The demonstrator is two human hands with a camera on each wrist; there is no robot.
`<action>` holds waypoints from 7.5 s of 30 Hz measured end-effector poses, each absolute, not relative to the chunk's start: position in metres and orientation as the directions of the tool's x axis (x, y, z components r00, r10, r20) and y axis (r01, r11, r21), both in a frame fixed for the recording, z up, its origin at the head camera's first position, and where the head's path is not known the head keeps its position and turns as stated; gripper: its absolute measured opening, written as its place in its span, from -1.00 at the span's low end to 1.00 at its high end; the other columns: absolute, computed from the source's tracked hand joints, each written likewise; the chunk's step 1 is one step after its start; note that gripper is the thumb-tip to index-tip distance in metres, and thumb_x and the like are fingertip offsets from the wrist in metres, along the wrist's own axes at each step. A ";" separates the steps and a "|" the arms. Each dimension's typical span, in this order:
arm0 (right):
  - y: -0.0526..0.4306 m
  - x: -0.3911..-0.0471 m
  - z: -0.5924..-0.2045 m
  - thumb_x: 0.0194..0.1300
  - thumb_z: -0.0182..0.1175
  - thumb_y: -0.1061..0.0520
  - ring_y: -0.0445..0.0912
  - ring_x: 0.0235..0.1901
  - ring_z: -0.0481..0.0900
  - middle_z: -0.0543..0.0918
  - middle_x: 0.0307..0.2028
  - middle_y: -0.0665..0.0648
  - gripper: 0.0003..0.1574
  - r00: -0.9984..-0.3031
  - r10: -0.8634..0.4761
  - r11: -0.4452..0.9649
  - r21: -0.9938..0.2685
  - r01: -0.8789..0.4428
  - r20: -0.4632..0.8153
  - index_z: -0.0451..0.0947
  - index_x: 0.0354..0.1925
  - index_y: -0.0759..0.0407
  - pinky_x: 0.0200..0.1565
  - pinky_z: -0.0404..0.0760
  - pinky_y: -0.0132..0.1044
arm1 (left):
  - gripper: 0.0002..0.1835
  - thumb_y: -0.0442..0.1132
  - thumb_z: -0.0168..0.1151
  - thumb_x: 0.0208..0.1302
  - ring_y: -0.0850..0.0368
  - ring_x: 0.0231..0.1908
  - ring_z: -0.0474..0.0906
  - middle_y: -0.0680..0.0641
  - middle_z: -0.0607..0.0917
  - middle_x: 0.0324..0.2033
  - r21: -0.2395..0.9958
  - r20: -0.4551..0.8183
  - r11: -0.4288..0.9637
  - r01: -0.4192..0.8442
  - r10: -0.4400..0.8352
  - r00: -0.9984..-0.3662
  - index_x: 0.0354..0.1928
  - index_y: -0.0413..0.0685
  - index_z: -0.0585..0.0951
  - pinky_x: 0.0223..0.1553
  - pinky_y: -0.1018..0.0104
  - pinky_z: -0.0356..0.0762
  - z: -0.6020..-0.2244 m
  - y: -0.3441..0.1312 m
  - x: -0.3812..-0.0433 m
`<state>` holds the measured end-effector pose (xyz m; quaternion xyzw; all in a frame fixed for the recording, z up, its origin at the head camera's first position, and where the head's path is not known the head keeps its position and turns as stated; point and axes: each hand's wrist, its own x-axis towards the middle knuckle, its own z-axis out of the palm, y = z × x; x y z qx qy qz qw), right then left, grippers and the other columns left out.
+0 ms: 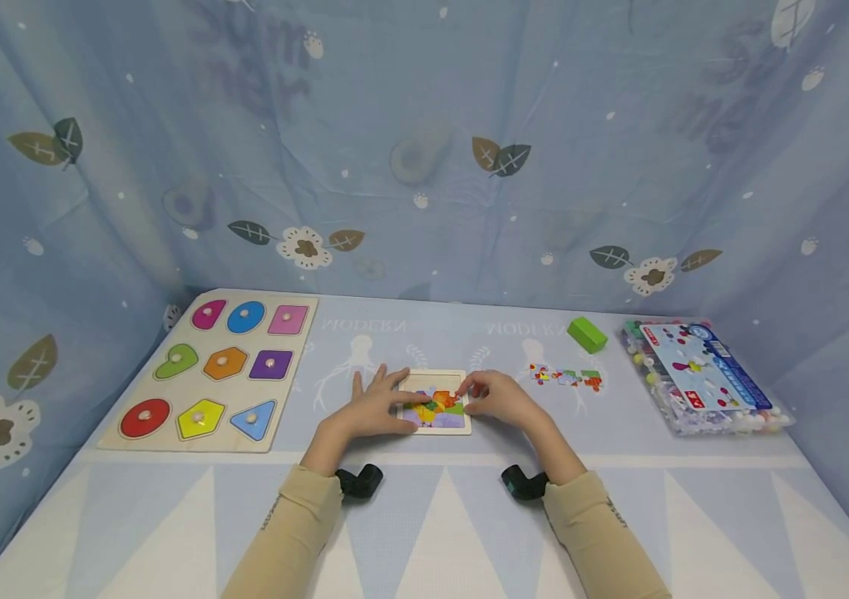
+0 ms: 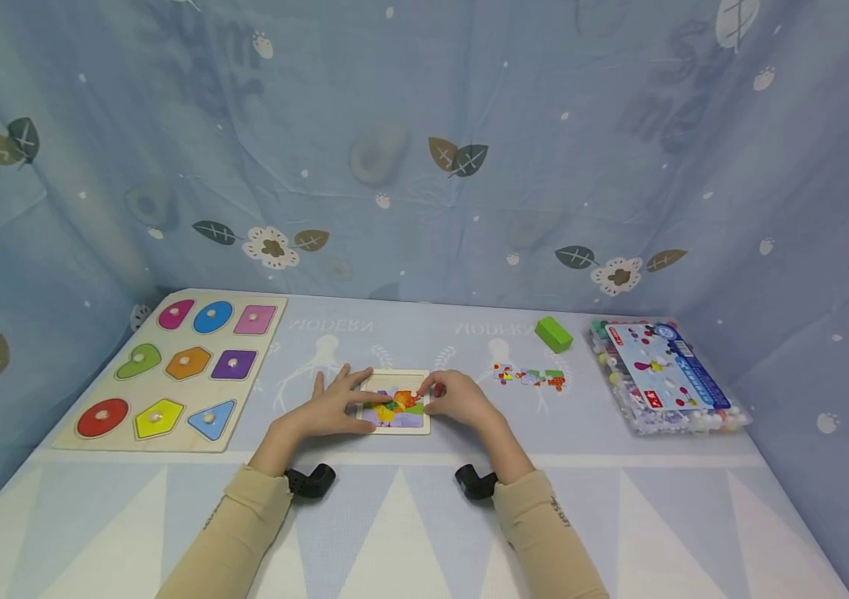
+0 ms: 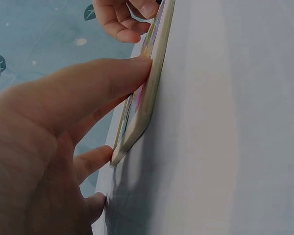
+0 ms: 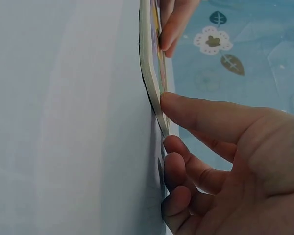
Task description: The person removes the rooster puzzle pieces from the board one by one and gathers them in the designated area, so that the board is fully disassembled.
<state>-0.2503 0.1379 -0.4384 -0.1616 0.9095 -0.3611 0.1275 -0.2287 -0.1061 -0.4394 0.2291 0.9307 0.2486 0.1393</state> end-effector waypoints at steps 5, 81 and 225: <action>0.135 -0.250 -0.437 0.04 0.33 0.28 -0.10 -0.42 0.36 0.47 -0.42 0.06 -0.65 -0.922 -0.361 0.689 -0.705 -0.166 -0.136 0.58 -0.14 0.15 -0.36 0.36 -0.30 | -0.48 0.03 0.26 0.09 -0.29 0.38 -0.37 -0.14 0.07 0.40 0.525 -0.152 0.776 0.348 0.488 -0.860 0.16 0.30 0.51 0.17 -0.34 -0.64 -0.439 -0.106 -0.229; 0.262 -0.234 -0.422 0.24 0.16 0.22 -0.24 -0.46 0.55 0.54 -0.45 -0.05 -0.49 -0.979 0.025 0.468 -0.862 0.192 -0.205 0.31 0.09 0.45 -0.38 0.53 -0.33 | -0.48 0.02 0.26 0.10 -0.25 0.39 -0.36 -0.11 0.06 0.41 0.535 -0.140 0.765 0.359 0.500 -0.855 0.18 0.30 0.50 0.19 -0.30 -0.66 -0.440 -0.107 -0.228; 0.109 -0.262 -0.430 0.16 0.21 0.32 -0.09 -0.42 0.56 0.56 -0.36 0.15 -0.71 -0.892 -0.427 0.483 -0.872 -0.086 -0.149 0.44 -0.11 0.24 -0.34 0.53 -0.30 | -0.41 0.07 0.36 -0.03 -0.22 0.39 -0.21 -0.08 0.18 0.37 0.574 -0.092 0.745 0.340 0.471 -0.877 0.05 -0.01 0.49 0.22 -0.31 -0.55 -0.445 -0.110 -0.234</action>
